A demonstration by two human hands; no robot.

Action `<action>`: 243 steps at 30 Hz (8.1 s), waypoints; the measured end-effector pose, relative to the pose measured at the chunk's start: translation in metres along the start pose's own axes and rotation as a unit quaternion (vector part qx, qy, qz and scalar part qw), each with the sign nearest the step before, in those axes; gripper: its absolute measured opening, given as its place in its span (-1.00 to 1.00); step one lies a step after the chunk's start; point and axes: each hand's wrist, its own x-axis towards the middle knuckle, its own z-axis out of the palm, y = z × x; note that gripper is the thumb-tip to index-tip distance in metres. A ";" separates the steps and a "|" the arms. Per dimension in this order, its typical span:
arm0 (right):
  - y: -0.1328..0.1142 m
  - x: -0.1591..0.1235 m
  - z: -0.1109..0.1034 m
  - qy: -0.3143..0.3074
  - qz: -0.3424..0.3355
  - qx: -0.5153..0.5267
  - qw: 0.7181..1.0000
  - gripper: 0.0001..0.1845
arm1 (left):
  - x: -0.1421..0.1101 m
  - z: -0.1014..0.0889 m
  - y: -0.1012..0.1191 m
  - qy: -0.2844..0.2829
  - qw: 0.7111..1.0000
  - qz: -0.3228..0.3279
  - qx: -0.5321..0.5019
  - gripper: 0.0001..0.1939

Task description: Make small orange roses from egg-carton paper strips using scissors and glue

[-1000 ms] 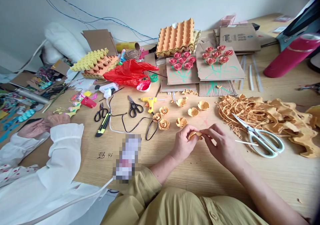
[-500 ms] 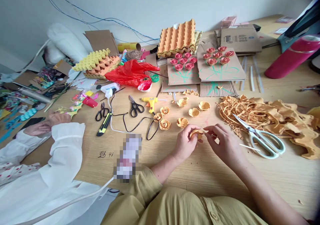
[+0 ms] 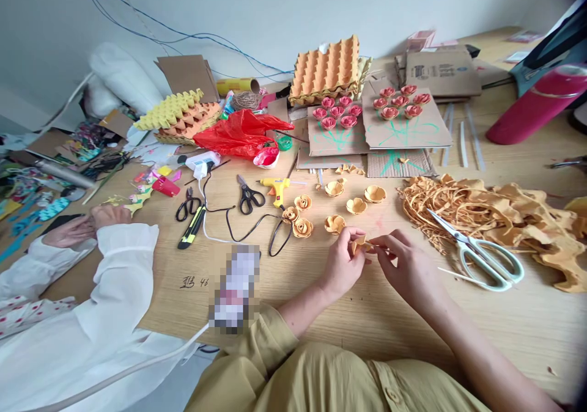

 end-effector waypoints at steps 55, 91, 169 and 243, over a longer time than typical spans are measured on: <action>-0.001 0.000 -0.009 -0.017 -0.059 -0.030 0.998 -0.76 | 0.002 -0.006 0.015 -0.015 1.000 0.009 0.002 -0.80; 0.001 0.002 -0.011 -0.008 -0.084 -0.008 0.996 -0.76 | 0.001 -0.007 0.010 -0.032 0.999 0.029 -0.006 -0.81; 0.001 0.008 -0.018 -0.035 -0.049 0.021 0.998 -0.80 | 0.002 -0.003 0.017 -0.005 0.991 -0.072 -0.114 -0.81; 0.002 0.001 -0.017 -0.098 -0.061 -0.037 0.993 -0.69 | 0.000 -0.018 0.017 -0.042 0.988 0.035 0.142 -0.82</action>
